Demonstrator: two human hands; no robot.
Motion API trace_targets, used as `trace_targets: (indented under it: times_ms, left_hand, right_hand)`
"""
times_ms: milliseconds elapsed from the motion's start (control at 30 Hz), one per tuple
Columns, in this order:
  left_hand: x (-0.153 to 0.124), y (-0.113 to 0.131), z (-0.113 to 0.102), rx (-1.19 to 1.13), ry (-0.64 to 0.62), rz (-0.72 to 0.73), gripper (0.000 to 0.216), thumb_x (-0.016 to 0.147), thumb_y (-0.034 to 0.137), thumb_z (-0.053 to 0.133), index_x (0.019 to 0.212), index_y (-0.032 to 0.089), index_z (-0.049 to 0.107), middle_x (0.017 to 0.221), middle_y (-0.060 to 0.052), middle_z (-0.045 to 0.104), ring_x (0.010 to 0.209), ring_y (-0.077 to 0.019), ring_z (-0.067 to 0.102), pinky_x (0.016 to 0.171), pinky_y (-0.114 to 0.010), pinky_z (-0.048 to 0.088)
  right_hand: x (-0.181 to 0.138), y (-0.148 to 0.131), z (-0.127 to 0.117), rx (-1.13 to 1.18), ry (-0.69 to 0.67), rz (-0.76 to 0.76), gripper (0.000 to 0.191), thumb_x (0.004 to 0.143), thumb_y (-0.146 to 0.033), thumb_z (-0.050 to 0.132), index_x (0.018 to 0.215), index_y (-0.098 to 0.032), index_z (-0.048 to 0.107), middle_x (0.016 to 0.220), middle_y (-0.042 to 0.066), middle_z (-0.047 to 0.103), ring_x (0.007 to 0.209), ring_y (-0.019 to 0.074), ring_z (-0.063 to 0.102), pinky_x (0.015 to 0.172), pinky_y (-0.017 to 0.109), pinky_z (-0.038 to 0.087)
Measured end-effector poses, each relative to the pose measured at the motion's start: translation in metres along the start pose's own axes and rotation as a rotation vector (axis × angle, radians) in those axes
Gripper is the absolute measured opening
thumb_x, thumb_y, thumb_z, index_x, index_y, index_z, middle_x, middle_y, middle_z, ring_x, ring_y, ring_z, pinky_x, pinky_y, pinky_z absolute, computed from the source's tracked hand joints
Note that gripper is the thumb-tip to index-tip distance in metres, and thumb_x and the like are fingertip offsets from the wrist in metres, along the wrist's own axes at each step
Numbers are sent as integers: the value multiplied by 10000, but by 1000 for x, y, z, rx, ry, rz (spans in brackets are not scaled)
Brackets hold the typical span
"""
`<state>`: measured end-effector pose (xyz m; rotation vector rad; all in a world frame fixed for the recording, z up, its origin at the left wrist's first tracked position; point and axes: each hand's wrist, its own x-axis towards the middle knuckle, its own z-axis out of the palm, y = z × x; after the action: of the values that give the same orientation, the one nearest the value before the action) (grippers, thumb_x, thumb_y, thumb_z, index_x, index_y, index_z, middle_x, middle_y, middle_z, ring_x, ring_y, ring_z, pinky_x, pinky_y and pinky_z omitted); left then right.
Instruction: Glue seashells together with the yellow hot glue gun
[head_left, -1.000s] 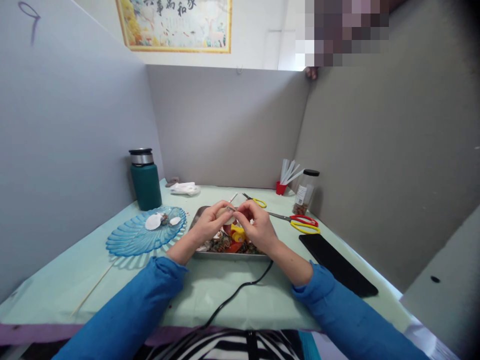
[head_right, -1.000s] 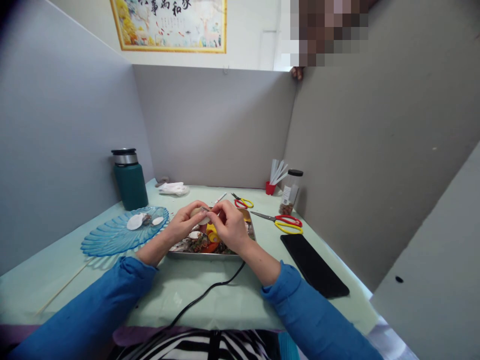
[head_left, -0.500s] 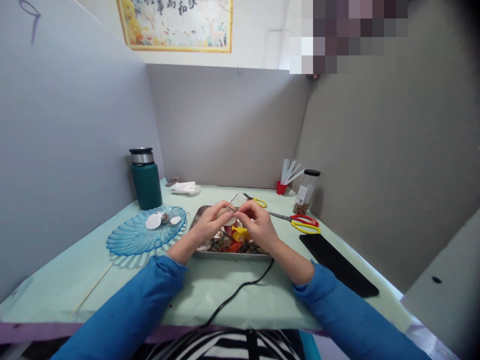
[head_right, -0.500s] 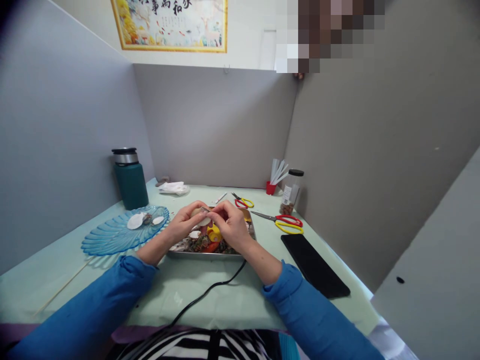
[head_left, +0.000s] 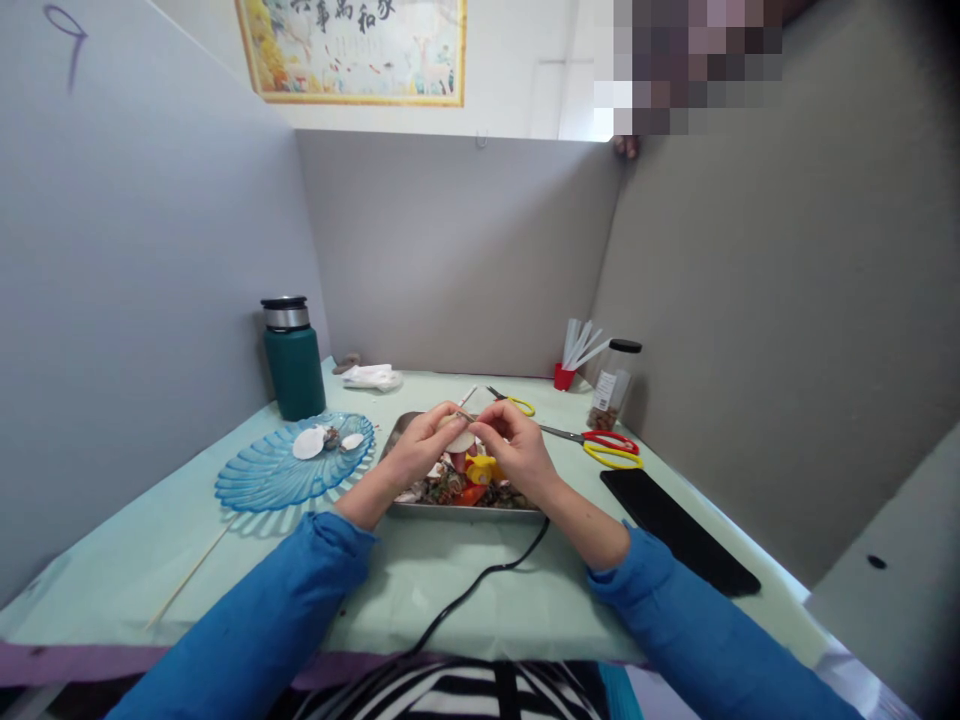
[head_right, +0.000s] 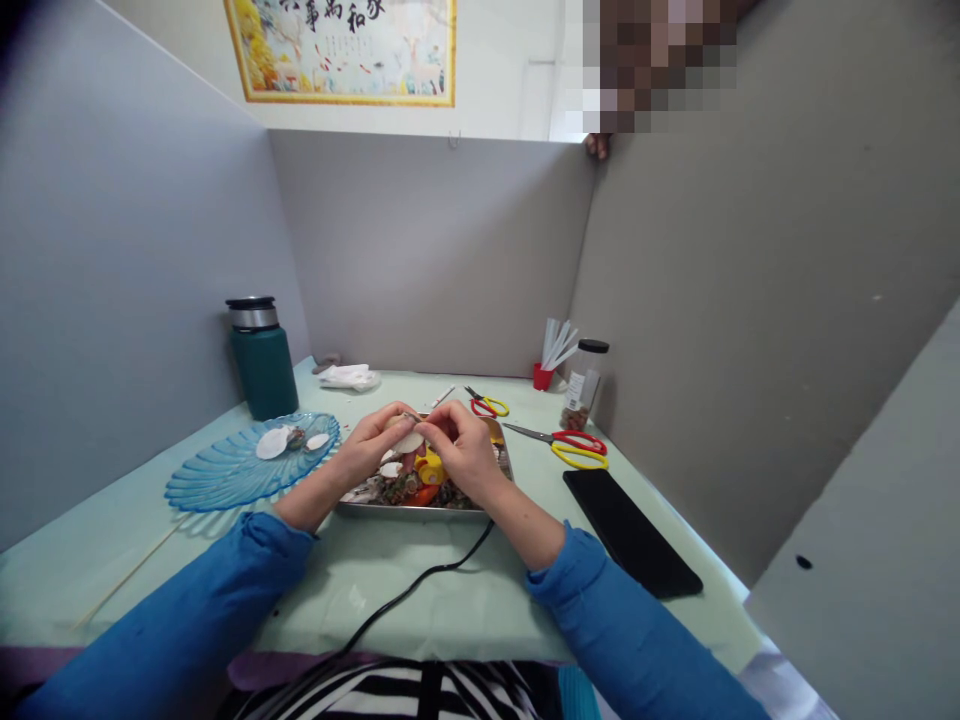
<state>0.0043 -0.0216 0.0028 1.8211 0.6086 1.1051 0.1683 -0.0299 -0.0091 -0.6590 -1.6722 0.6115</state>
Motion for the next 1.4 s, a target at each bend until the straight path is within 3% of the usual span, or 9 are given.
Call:
trace_targets:
  times_ms: [200,333,467,600,800,1033,1400]
  left_hand:
    - [0,4,4,1,41,17,273,869,450,454,896,180,476,646,23,599,486,-120,568,497,-245,463]
    - [1,-2,1,91,46,15,277,880,442,446,954,179,493,645,20,587,568,-138,591,539,-249,476]
    - [4,-8,-3,159,152,99,293,846,401,523,1014,163,545,889,-36,626,779,-151,600,668,-254,500]
    - [5,-10,-5,214,204,173,287,848,361,525,1035,159,605,1034,-76,633,923,-180,591,772,-269,487]
    - [5,-14,-6,309,200,128,259,816,368,577,932,150,656,867,-58,673,736,-149,602,646,-232,470]
    - [5,-10,-7,346,195,110,270,799,383,587,895,146,674,840,-58,689,746,-161,617,666,-242,477]
    - [5,-12,-9,302,186,81,270,798,382,585,865,132,659,784,-48,669,674,-139,590,621,-231,463]
  right_hand:
    - [1,-1,0,-161,-1,-3,218,804,-373,625,735,-193,523,614,-20,572,530,111,499,505,236,393]
    - [1,1,0,-268,76,-49,195,824,-331,593,710,-191,517,622,-25,515,547,106,464,515,230,380]
    - [3,6,0,-287,173,-70,154,839,-305,561,740,-193,521,638,-24,506,550,108,451,508,228,370]
    - [4,6,-1,-337,185,-122,106,835,-249,553,750,-193,526,688,-12,519,595,119,473,554,237,386]
    - [2,3,-1,-456,133,-205,61,820,-155,533,774,-197,529,733,13,519,673,148,491,601,257,399]
    - [-1,5,-3,-578,117,-274,71,832,-144,513,818,-204,547,804,38,551,756,171,522,635,271,402]
    - [-1,3,-2,-556,104,-265,58,839,-162,518,818,-202,555,802,39,565,736,166,528,632,271,402]
